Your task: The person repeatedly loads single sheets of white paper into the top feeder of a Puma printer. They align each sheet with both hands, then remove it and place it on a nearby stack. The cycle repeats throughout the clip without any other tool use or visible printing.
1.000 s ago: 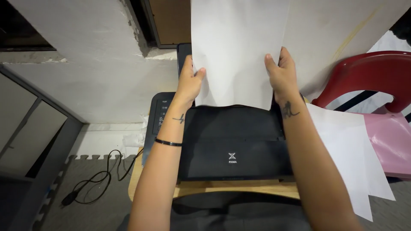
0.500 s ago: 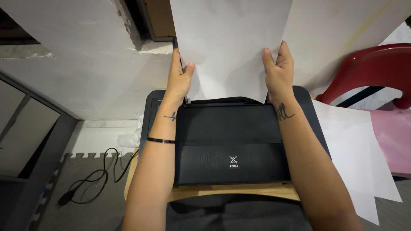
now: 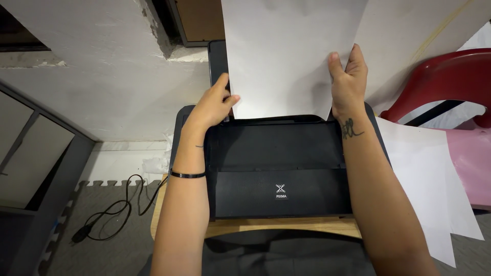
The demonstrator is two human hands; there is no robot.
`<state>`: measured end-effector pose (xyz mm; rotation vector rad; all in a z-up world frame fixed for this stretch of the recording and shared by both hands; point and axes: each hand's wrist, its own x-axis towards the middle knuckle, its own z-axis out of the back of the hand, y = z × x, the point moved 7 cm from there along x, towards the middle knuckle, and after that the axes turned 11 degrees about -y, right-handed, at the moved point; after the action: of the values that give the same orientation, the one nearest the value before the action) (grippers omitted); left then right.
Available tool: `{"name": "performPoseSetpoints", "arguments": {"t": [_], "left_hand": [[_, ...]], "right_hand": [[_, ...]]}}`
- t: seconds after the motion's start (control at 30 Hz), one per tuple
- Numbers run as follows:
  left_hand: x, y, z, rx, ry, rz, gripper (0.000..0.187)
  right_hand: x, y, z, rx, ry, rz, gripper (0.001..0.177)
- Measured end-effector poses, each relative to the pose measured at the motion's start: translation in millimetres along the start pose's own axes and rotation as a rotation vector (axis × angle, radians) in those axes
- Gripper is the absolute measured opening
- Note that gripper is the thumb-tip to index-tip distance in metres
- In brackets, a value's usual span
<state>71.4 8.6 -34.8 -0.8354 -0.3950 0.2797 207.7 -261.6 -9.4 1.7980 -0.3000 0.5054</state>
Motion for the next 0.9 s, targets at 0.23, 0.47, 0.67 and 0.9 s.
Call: {"name": "performPoseSetpoints", "arguments": {"t": [0.23,0.47,0.67,0.9], "left_hand": [[0.8,6.8,11.9,0.129,-0.222,-0.056,0.023],[-3.2,7.1,9.9,0.112,-0.158,-0.074,0.042],[3.1,22.9,11.3,0.190,-0.137,-0.058,0.036],[10.9,34.5,9.8,0.047,-0.193,-0.061,0.037]], "right_hand": [[-4.8,-2.7,-11.9,0.000,-0.001,-0.028,0.017],[-4.8,-0.6,-12.5,-0.095,-0.024,0.077,0.015],[-7.1,-9.0,-16.5,-0.015,0.006,0.017,0.017],[-9.4,-21.5,-23.6,-0.019,0.075,-0.064,0.022]]}}
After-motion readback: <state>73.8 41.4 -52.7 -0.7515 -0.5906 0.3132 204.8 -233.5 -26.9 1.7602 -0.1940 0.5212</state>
